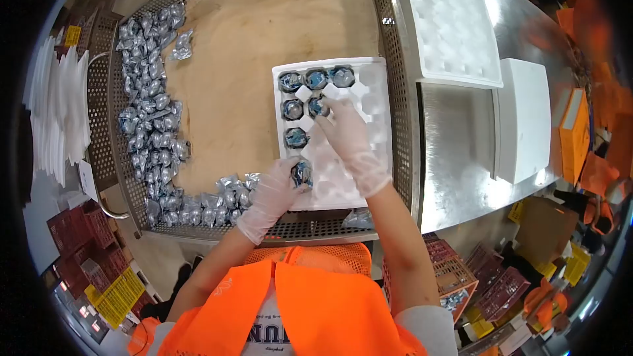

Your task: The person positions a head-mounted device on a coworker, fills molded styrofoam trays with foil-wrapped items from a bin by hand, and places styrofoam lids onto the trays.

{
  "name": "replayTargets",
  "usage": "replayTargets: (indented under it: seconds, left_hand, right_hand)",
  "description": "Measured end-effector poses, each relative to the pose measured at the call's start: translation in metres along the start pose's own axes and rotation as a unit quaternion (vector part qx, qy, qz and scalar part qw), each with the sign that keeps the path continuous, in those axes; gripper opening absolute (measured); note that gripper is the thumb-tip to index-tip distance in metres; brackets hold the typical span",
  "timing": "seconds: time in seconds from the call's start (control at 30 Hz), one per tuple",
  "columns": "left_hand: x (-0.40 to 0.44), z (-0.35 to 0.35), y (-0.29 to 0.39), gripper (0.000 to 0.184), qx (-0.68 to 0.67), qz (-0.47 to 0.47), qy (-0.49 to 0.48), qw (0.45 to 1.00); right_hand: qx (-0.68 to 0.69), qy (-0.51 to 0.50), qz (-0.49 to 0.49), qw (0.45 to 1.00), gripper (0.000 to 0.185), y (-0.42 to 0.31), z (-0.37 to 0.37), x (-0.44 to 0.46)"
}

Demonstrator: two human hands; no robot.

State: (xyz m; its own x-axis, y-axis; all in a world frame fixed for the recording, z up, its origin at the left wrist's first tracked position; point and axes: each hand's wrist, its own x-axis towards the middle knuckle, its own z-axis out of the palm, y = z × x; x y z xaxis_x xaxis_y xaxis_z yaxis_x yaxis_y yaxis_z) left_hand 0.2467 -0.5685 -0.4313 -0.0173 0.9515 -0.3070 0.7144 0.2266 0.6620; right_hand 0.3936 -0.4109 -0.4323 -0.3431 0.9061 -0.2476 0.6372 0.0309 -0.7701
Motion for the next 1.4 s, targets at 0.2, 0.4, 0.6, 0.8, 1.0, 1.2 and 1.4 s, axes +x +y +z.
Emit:
replayTargets:
  seconds: [0.2, 0.4, 0.6, 0.8, 1.0, 1.2, 1.4]
  left_hand:
    - [-0.014, 0.023, -0.021, 0.058, -0.125, -0.064, 0.091, 0.986]
    - [-0.033, -0.014, -0.013, 0.060, -0.267, -0.059, -0.023, 0.962]
    - [-0.090, -0.049, -0.071, 0.053, -0.119, -0.085, 0.066, 0.987]
    - [-0.117, -0.076, -0.129, 0.061, 0.062, -0.130, -0.003, 0.990]
    - [-0.093, -0.063, -0.165, 0.059, 0.143, -0.081, -0.110, 0.980]
    - [-0.106, -0.094, -0.171, 0.051, -0.367, -0.239, 0.004, 0.899]
    - [-0.098, -0.114, -0.102, 0.049, -0.796, -0.116, -0.002, 0.594]
  right_hand:
    - [-0.018, -0.181, 0.003, 0.983, 0.038, 0.007, 0.038, -0.081]
    - [-0.205, -0.153, -0.155, 0.954, 0.022, -0.003, 0.065, -0.085]
    - [-0.336, -0.200, -0.263, 0.882, 0.010, -0.001, 0.081, -0.065]
    - [-0.364, -0.169, -0.240, 0.884, 0.007, -0.006, 0.085, -0.066]
    - [-0.379, -0.218, -0.285, 0.853, 0.004, -0.050, 0.154, -0.111]
    - [-0.016, -0.250, -0.056, 0.966, 0.044, -0.049, 0.156, -0.120]
    - [0.362, -0.298, 0.201, 0.860, 0.053, -0.053, 0.076, -0.105]
